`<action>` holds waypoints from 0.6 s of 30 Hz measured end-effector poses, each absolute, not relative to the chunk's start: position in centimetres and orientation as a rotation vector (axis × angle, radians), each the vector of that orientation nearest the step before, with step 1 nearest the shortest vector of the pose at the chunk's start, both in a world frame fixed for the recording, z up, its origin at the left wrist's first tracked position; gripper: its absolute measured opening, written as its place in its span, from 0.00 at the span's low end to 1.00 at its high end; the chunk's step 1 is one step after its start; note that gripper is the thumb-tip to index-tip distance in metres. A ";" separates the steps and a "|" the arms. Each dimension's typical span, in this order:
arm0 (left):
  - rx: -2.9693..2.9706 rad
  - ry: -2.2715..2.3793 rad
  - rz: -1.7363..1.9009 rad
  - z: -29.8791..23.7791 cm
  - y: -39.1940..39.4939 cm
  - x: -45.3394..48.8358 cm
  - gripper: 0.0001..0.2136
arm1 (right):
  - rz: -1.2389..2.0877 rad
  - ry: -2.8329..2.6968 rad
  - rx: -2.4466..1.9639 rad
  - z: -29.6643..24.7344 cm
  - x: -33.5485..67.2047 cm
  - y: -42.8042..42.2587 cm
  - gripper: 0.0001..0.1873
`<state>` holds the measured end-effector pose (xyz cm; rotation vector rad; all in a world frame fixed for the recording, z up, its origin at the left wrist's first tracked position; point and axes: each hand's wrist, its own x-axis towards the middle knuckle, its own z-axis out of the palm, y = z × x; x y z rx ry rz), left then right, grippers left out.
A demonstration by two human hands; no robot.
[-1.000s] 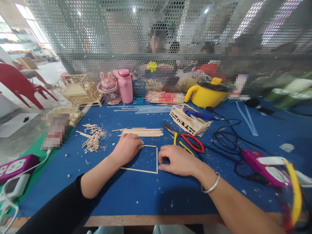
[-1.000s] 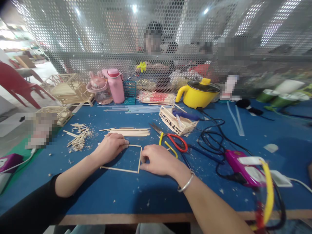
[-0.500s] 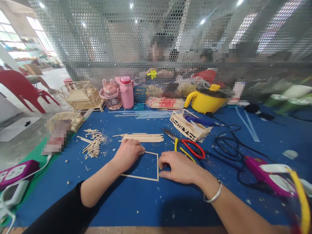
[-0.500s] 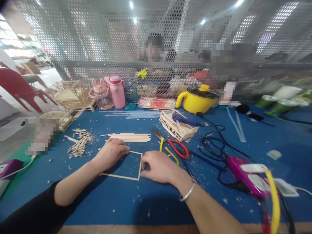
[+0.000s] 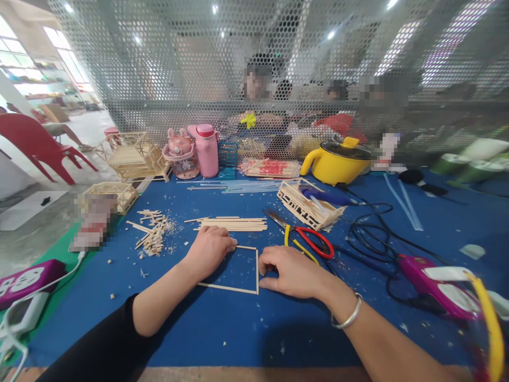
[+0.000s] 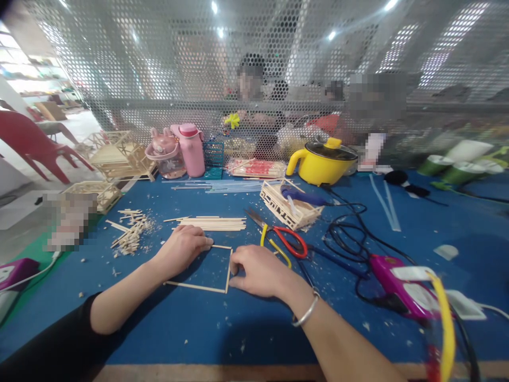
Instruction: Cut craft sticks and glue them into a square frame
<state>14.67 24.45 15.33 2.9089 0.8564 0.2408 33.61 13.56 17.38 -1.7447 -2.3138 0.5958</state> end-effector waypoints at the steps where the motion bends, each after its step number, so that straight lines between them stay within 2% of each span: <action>1: 2.911 0.858 0.236 15.3 24.5 14.7 0.12 | 0.594 -2.317 -1.743 17.4 33.6 13.6 0.06; 14: 2.923 0.842 0.258 15.1 24.5 14.6 0.11 | 0.658 -2.262 -1.667 17.5 34.2 13.5 0.04; 18: 2.932 0.828 0.247 15.1 24.6 14.6 0.12 | 0.538 -2.066 -1.714 17.1 34.5 14.1 0.06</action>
